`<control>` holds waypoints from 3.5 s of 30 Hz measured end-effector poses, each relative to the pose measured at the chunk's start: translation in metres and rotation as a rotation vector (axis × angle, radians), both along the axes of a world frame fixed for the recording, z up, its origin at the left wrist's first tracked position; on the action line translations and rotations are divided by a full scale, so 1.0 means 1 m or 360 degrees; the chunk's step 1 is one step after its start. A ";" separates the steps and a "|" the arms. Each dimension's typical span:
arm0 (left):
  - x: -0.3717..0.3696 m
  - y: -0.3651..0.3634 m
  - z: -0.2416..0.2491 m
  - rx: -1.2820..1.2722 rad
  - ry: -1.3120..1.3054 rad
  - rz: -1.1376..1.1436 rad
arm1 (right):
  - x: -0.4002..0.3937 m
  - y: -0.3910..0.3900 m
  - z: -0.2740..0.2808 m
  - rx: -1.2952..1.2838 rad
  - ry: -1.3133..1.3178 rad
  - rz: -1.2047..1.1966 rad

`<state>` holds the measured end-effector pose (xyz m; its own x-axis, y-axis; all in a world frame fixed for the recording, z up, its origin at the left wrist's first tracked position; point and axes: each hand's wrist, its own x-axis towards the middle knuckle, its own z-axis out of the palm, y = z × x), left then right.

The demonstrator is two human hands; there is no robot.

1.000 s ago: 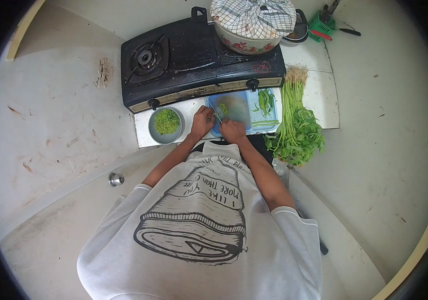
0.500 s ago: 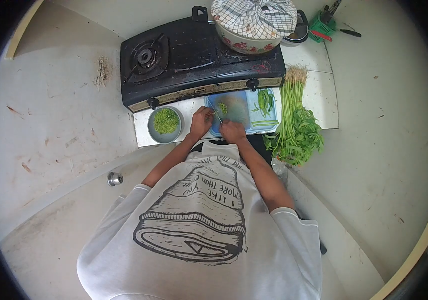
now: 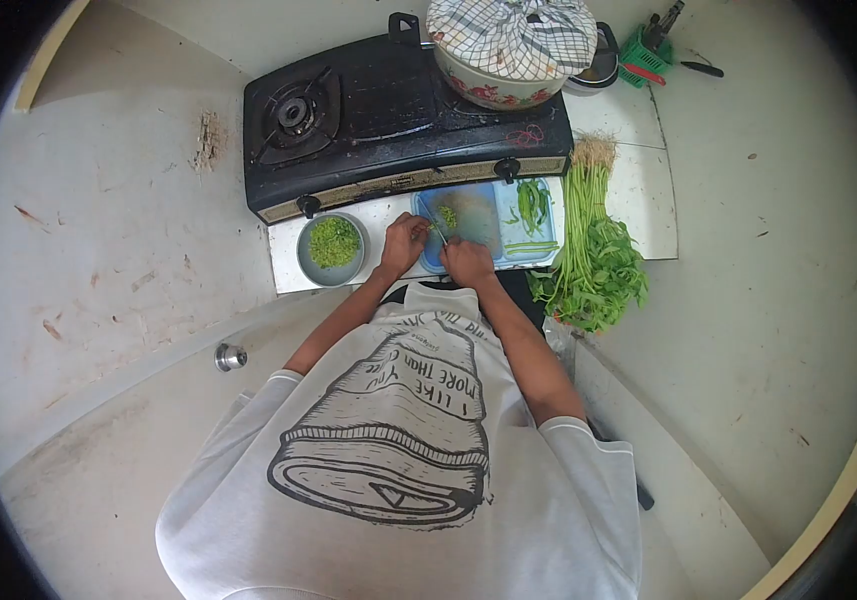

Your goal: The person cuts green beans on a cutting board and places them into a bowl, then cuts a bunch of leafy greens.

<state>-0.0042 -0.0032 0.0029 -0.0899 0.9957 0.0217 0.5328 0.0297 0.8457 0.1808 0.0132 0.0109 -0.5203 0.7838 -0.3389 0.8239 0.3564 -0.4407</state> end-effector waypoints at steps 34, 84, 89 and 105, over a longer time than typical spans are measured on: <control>-0.002 -0.004 -0.007 0.0005 -0.0024 0.0030 | -0.006 0.000 0.003 0.0039 -0.0041 0.0020; -0.002 -0.003 -0.004 0.0041 -0.0024 -0.0005 | 0.002 -0.008 0.006 -0.0001 -0.0018 0.0007; -0.002 -0.003 -0.006 0.0042 -0.0056 0.0004 | -0.001 -0.009 -0.004 0.0036 -0.0015 0.0033; -0.003 -0.003 -0.004 0.0053 -0.0028 0.0001 | -0.006 -0.002 -0.001 -0.0003 0.0014 0.0043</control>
